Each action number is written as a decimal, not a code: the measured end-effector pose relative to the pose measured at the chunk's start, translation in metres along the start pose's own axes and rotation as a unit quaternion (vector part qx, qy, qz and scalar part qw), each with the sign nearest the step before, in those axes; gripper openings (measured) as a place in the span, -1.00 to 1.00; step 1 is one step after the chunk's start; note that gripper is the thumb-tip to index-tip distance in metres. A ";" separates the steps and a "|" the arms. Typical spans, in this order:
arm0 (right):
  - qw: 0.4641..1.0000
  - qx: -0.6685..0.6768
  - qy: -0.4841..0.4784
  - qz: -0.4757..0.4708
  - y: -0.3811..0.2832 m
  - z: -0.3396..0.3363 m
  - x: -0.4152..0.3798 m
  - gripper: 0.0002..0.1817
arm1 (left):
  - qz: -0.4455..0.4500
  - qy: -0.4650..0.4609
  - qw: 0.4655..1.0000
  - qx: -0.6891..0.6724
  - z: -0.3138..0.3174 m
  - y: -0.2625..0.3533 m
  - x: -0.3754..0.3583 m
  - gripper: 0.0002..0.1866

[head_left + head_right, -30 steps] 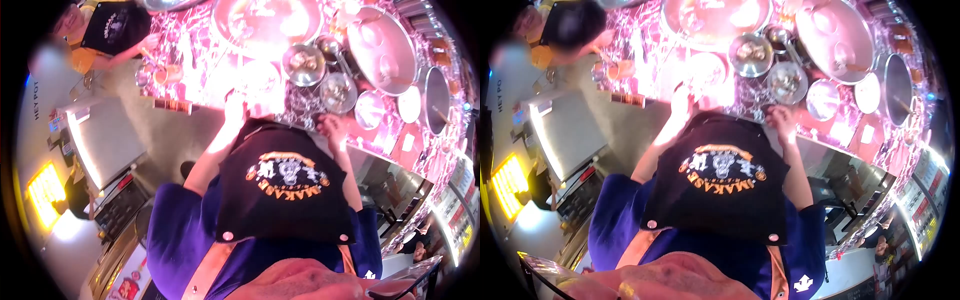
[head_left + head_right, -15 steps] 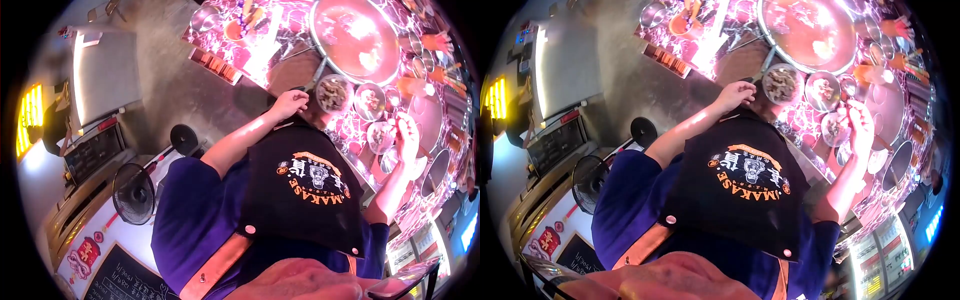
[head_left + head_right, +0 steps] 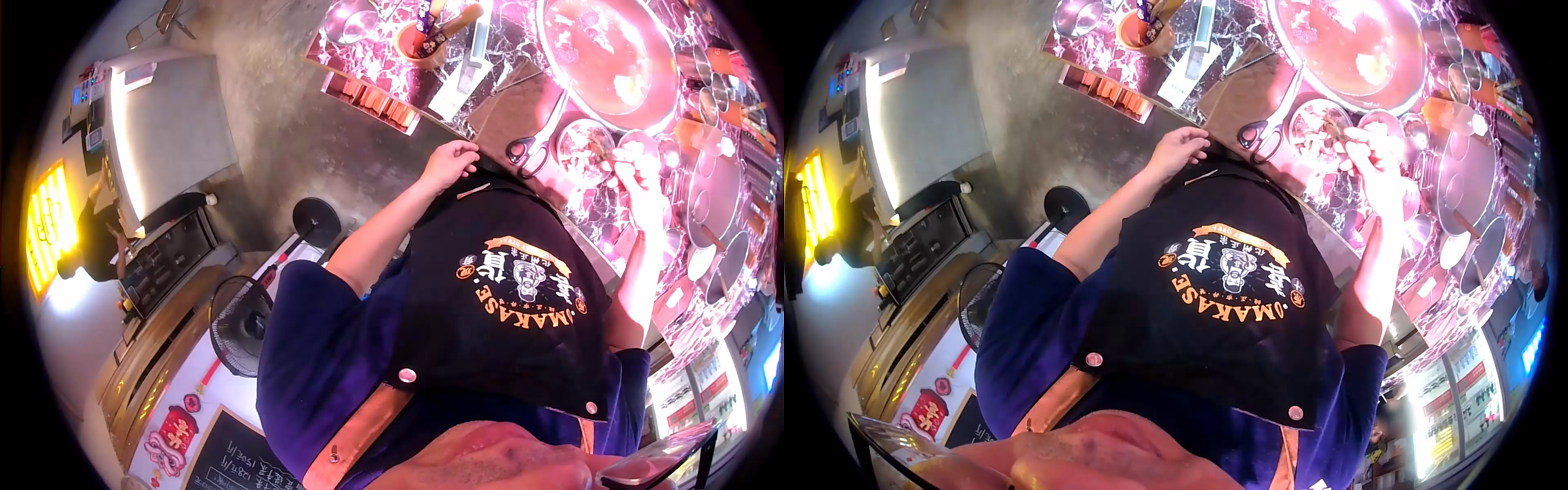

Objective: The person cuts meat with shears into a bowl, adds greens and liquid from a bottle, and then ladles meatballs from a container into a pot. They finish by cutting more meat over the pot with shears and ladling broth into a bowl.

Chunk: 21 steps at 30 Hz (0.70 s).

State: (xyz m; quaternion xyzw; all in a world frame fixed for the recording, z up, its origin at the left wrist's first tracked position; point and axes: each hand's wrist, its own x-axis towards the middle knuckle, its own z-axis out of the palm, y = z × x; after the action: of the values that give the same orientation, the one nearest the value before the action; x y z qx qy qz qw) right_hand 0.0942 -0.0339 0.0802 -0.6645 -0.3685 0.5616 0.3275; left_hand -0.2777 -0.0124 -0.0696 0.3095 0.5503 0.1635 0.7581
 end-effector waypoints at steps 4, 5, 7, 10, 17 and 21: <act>1.000 -0.007 0.017 0.012 0.000 0.000 -0.004 -0.72 | 0.000 -0.022 1.000 0.013 0.007 0.003 0.010 -0.69; 1.000 -0.005 0.021 0.013 0.004 -0.002 -0.005 -0.72 | 0.006 -0.030 0.999 0.012 0.011 0.004 0.012 -0.69; 0.999 0.003 0.027 0.042 0.009 -0.002 -0.006 -0.71 | 0.011 -0.041 0.999 0.014 0.018 0.006 0.015 -0.69; 0.998 -0.006 0.044 0.044 0.009 0.004 -0.012 -0.71 | 0.018 -0.058 0.997 0.048 0.024 0.009 0.015 -0.70; 0.999 -0.019 0.027 0.021 0.032 0.014 -0.019 -0.73 | 0.050 -0.035 0.991 0.120 0.025 0.001 0.022 -0.73; 0.998 0.000 0.033 0.044 0.038 0.006 -0.032 -0.70 | 0.121 0.070 0.936 0.323 0.027 0.007 0.024 -0.79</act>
State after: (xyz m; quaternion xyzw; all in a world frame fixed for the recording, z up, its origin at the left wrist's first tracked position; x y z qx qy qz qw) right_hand 0.0899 -0.0808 0.0629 -0.6983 -0.3278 0.5536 0.3138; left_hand -0.2435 -0.0005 -0.0768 0.5896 0.5836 0.0882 0.5514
